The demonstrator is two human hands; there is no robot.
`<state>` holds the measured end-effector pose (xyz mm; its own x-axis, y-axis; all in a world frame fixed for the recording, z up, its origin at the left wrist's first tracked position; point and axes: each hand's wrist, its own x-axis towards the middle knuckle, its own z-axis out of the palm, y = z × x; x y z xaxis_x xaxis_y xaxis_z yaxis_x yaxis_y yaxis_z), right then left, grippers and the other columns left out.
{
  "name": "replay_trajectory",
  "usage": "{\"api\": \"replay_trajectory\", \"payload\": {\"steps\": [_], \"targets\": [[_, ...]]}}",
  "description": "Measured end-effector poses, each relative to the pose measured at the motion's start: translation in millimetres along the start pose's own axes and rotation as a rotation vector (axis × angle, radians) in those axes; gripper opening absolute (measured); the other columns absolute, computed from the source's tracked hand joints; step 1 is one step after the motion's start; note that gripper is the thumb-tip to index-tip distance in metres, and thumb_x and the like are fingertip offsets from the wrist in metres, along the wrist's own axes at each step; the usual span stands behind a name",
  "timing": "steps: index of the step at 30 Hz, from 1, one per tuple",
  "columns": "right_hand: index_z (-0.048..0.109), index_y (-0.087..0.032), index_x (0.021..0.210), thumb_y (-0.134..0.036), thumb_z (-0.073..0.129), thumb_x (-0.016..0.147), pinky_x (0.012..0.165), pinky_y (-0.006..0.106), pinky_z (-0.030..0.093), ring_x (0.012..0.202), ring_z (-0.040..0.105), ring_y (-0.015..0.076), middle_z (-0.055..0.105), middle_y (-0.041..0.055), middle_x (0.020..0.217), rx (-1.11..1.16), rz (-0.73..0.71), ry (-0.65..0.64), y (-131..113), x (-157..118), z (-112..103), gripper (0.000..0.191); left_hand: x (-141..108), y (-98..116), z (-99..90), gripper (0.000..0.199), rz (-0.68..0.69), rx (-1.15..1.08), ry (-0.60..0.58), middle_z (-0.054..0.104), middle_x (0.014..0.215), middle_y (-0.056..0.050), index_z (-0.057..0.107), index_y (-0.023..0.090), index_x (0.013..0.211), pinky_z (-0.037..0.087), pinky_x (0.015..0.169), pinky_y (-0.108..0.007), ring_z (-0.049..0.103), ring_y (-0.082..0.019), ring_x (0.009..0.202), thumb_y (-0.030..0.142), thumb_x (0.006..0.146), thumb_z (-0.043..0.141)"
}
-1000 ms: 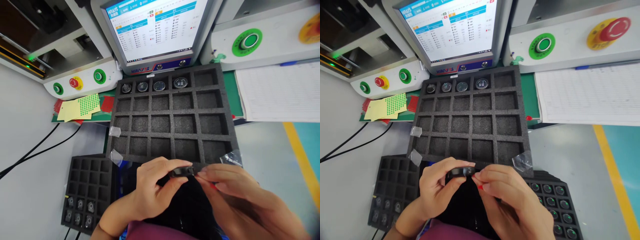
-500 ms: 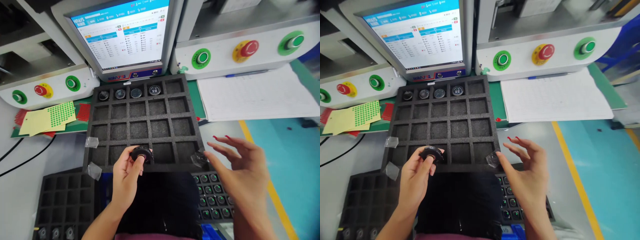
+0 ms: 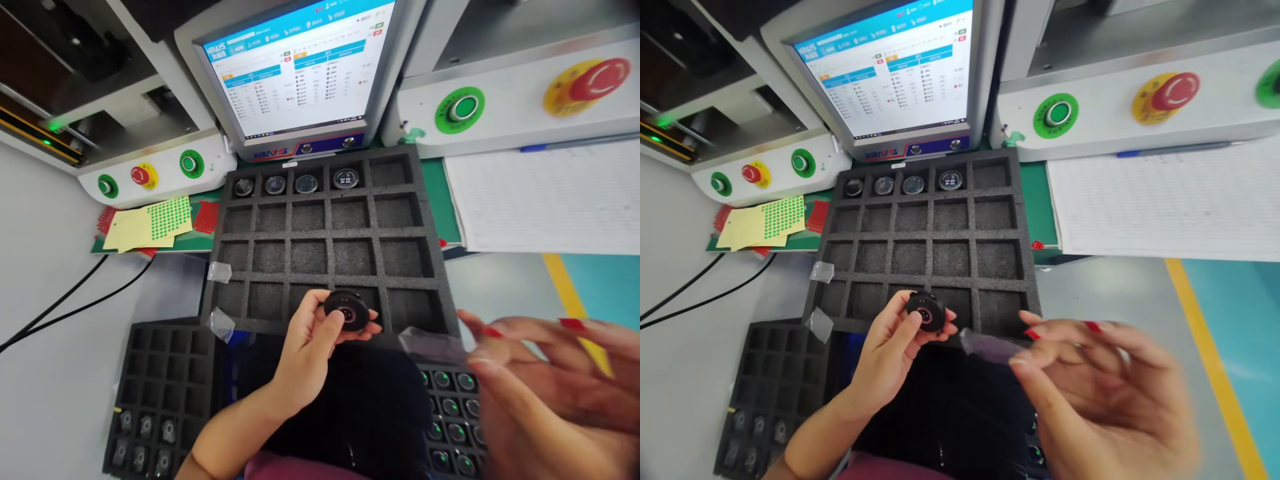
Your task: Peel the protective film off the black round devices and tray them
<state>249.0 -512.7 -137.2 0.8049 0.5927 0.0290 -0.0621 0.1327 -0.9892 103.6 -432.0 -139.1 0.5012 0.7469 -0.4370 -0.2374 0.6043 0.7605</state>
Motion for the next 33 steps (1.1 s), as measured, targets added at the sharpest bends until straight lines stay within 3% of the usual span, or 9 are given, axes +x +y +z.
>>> {"api": "replay_trajectory", "payload": {"steps": [4,7,12,14,18,21,24,28,33], "targets": [[0.064,-0.029,0.108,-0.01,0.084,0.067,0.1,0.038,0.055,0.056,0.059,0.0083,0.069,-0.0059,0.086,0.248,0.18,-0.16,8,-7,24,0.05,-1,-3,5.6,0.035,0.029,0.045,0.015,0.073,0.086,-0.006,0.057,0.015,0.101,0.047,0.06,-0.018,0.057,-0.007,0.061,0.047,0.088,0.066],[0.065,-0.027,0.107,-0.005,0.083,0.066,0.099,0.028,0.054,0.058,0.06,0.0053,0.069,-0.006,0.085,0.327,0.205,-0.157,14,-11,37,0.05,-4,-6,7.4,0.04,0.106,0.113,0.025,0.072,0.086,-0.005,0.06,0.016,0.116,0.042,0.054,-0.017,0.049,-0.005,0.056,0.047,0.091,0.062],[0.064,-0.029,0.108,-0.004,0.077,0.072,0.057,0.023,0.061,0.054,0.061,0.0082,0.068,-0.003,0.092,0.389,0.299,-0.213,19,-15,43,0.046,-9,-12,5.7,0.036,0.201,0.123,0.014,0.071,0.093,-0.006,0.066,0.018,0.111,0.046,0.062,-0.024,0.054,-0.01,0.062,0.046,0.099,0.045],[0.064,-0.029,0.107,-0.004,0.078,0.072,0.056,0.026,0.061,0.054,0.061,0.0088,0.067,-0.0023,0.093,0.383,0.313,-0.215,21,-16,43,0.045,-10,-13,5.0,0.042,0.226,0.13,0.014,0.07,0.087,-0.006,0.067,0.019,0.111,0.046,0.062,-0.025,0.055,-0.012,0.064,0.05,0.1,0.04],[0.063,-0.027,0.107,-0.003,0.079,0.069,0.083,0.03,0.061,0.056,0.061,0.0057,0.067,-0.004,0.092,0.32,0.265,-0.195,22,-17,42,0.048,-11,-10,5.7,0.053,0.283,0.138,-0.032,0.069,0.086,-0.006,0.064,0.018,0.116,0.048,0.064,-0.026,0.054,-0.013,0.066,0.062,0.092,0.048],[0.062,-0.027,0.108,-0.004,0.079,0.07,0.1,0.033,0.054,0.058,0.061,0.0042,0.066,-0.0061,0.09,0.285,0.231,-0.19,21,-17,41,0.048,-12,-7,7.3,0.04,0.258,0.199,-0.006,0.071,0.087,-0.006,0.063,0.017,0.114,0.049,0.061,-0.023,0.054,-0.011,0.062,0.05,0.092,0.059],[0.06,-0.027,0.109,-0.006,0.079,0.072,0.104,0.037,0.05,0.064,0.064,0.0064,0.065,-0.0058,0.09,0.231,0.185,-0.173,20,-17,42,0.047,-11,-6,8.9,0.028,0.22,0.255,0.038,0.073,0.089,-0.006,0.062,0.018,0.112,0.051,0.059,-0.021,0.055,-0.009,0.06,0.039,0.095,0.056],[0.058,-0.026,0.11,-0.004,0.078,0.07,0.101,0.039,0.051,0.066,0.063,0.0084,0.062,-0.0045,0.093,0.119,-0.01,-0.112,22,-17,49,0.05,-9,-9,9.7,0.026,0.231,0.287,0.028,0.075,0.096,-0.008,0.061,0.018,0.11,0.051,0.058,-0.021,0.057,-0.008,0.059,0.039,0.096,0.055],[0.056,-0.024,0.107,-0.006,0.079,0.07,0.076,0.027,0.052,0.074,0.061,0.0109,0.059,-0.002,0.092,0.098,-0.128,0.045,36,-8,48,0.047,-12,8,3.7,0.019,0.287,0.412,0.072,0.076,0.103,-0.01,0.054,0.019,0.1,0.054,0.063,-0.025,0.062,-0.011,0.061,0.038,0.099,0.049]]}}
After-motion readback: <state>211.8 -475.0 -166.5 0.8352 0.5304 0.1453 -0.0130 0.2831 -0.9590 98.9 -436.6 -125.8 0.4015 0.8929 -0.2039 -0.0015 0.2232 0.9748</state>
